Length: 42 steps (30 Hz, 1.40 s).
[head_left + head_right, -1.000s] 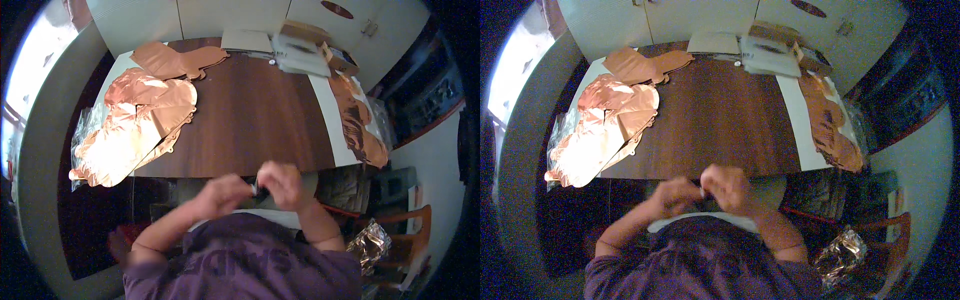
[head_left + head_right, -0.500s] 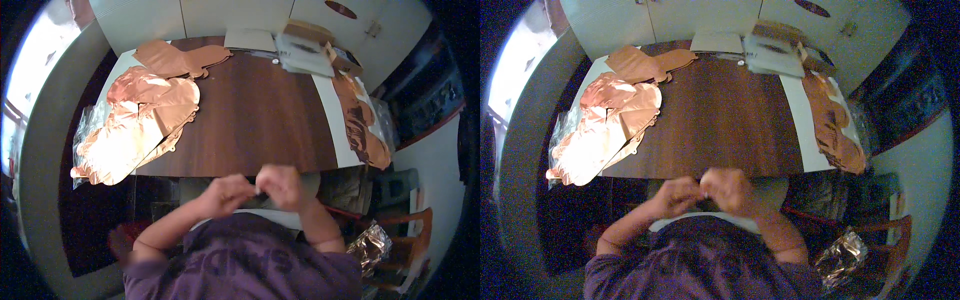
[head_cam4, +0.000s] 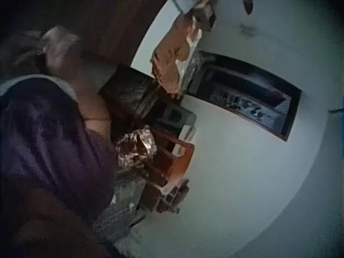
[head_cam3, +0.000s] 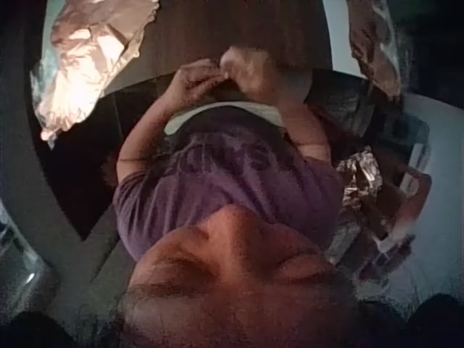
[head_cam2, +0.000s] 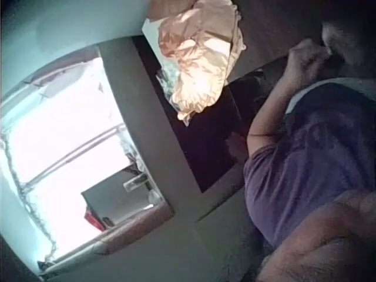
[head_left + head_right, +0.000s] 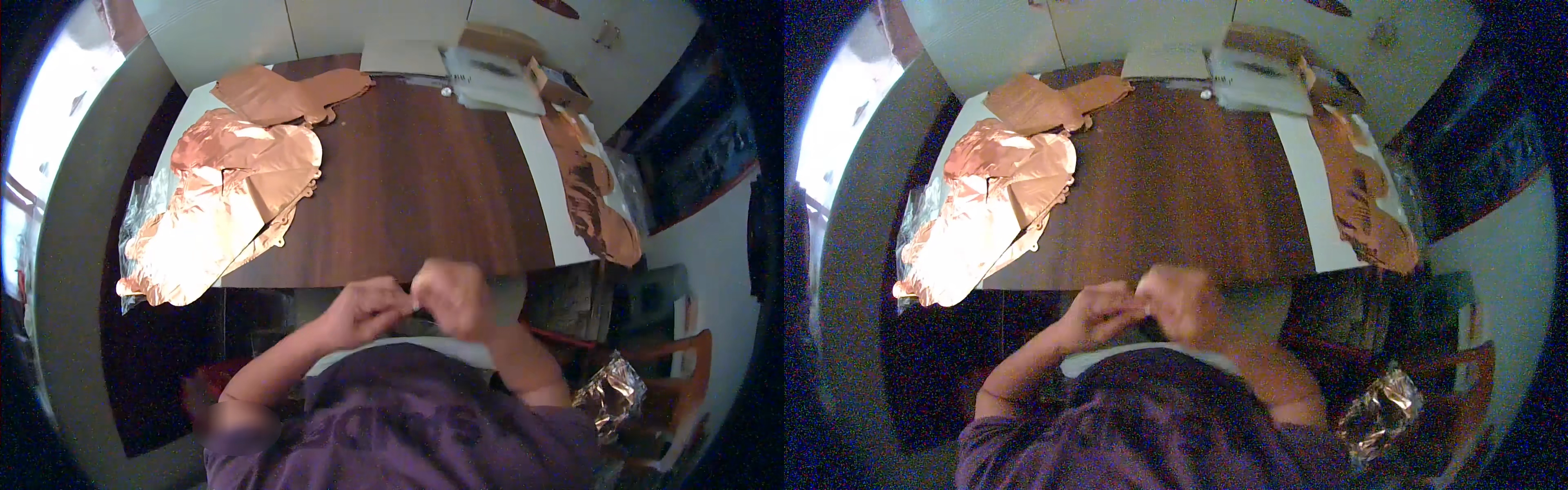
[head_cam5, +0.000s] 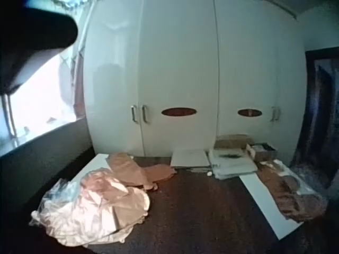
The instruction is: Fold and package foil balloons with cardboard backing and plastic sleeves.
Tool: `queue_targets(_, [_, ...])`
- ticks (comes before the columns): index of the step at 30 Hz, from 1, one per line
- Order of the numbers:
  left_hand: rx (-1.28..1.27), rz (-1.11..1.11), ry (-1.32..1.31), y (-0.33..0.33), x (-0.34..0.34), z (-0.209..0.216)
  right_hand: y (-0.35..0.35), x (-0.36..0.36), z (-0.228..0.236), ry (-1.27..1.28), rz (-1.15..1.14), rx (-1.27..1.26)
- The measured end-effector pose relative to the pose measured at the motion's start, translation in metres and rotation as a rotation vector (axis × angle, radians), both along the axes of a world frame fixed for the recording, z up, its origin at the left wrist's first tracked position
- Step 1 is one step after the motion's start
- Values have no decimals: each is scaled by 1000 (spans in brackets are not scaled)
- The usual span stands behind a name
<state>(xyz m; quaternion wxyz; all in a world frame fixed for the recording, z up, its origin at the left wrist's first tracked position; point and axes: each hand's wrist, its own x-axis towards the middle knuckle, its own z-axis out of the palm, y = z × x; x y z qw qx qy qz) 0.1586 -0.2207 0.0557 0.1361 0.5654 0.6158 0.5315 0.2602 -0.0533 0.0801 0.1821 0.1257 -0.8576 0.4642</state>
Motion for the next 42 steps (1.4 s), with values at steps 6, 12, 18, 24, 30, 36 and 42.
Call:
queue_targets(6, [-35,148,19,1,-15,4,-13,11,-10,-73,230,16])
queue_targets(12, [12,253,-69,0,-13,23,-3,7,-34,-74,147,9])
queue_targets(18, [96,97,-100,0,0,17,4,-3,-25,-83,49,57])
queue_targets(24, [-19,36,-188,-3,12,17,13,-9,6,-89,-82,-85])
queue_targets(30, [13,68,-208,-3,9,2,7,-3,17,-142,-7,-58])
queue_targets(36, [-8,197,-203,3,0,-6,-5,-1,-10,12,184,138])
queue_targets(42, [-15,96,-517,2,2,6,-1,-3,-29,-102,138,20])
